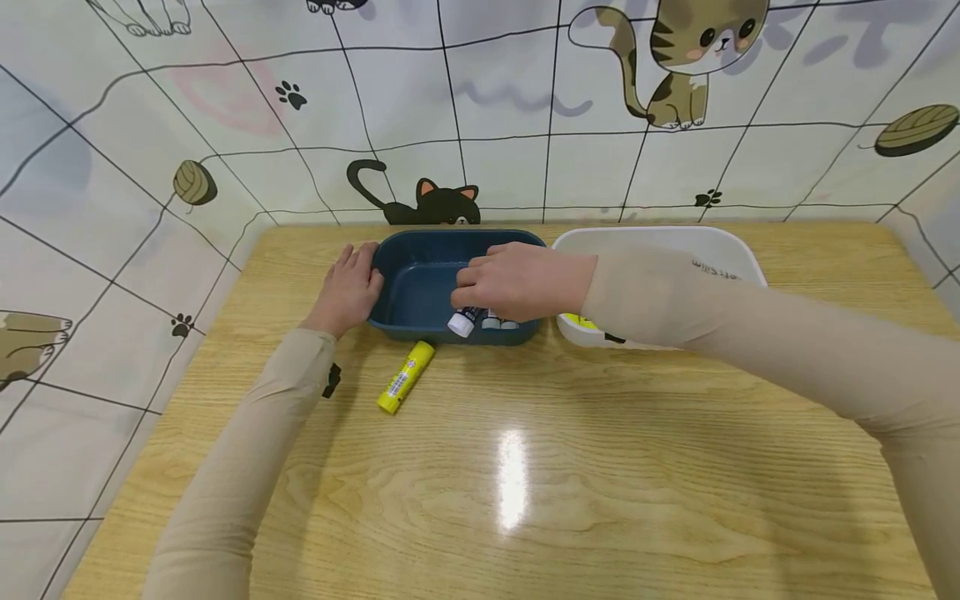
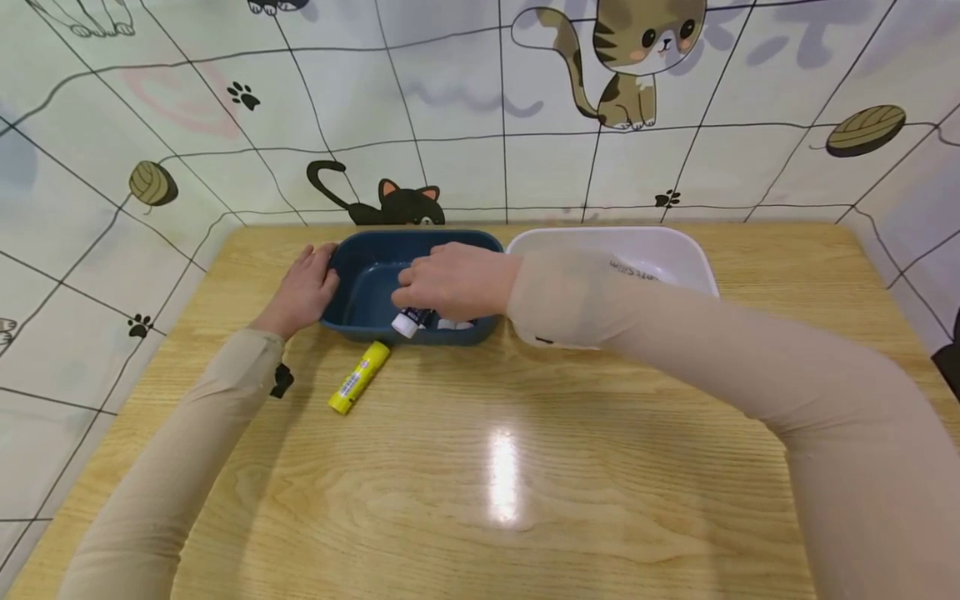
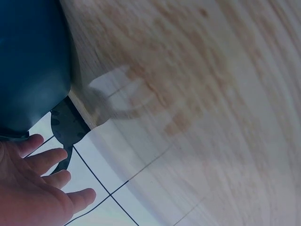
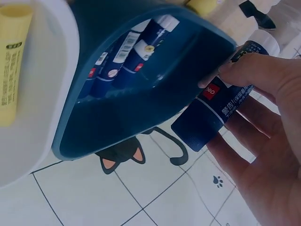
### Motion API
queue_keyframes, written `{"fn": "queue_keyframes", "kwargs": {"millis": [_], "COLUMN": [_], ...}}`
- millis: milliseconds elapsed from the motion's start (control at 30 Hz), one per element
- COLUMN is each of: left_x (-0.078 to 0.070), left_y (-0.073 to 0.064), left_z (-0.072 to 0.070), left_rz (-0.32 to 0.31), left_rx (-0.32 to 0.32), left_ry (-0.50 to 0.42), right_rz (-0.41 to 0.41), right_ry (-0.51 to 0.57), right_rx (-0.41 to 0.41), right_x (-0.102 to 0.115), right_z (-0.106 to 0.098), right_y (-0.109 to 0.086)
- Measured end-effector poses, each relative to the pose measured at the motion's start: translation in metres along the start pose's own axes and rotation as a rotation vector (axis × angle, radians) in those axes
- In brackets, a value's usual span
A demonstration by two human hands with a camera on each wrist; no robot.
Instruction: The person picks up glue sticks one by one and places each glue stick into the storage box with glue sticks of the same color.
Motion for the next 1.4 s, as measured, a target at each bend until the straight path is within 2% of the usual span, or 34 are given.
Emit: {"fn": "queue_keyframes", "kwargs": {"millis": [567,667,867,967,1167,1400], "left_x": [0.002,0.001,0.002,0.003,0.003,0.004], "left_y": [0.002,0.002,0.001,0.002,0.003,0.002], "left_z": [0.001,0.0,0.001,0.002,0.004,0.003], "left_rz": [-0.002,0.0,0.002,0.007,0.006,-0.001], "left_rx": [-0.012,-0.01,-0.006,-0.004,-0.013,-0.014], "left_ry": [0.008,0.005,-0.001,-0.002,0.002,0.001], "right_rz": [0.062,0.067,0.02,-0.018,-0.084,-0.119], "right_ry": [0.009,-0.006,-0.049,-0.07,-0.145,-0.196], "right_rx": [0.194,0.253,0.36,0.373,0.341,0.346], "right_x": [-0.02,-0.023,-0.02,-0.017,-0.018,-0.019], "right_z": [0.012,0.015,0.029,0.037,0.046,0.05], "right_y": [0.019,0.023,0.031,0.033,0.037,0.043]}}
Point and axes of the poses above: each hand's wrist, its own y-axis towards the middle knuckle, its own z-axis out of the palm, x = y × z, the point moved 3 cm from there along y, towards the middle knuckle, and after that the axes turned 8 degrees about -x, right-handed, at the moved point
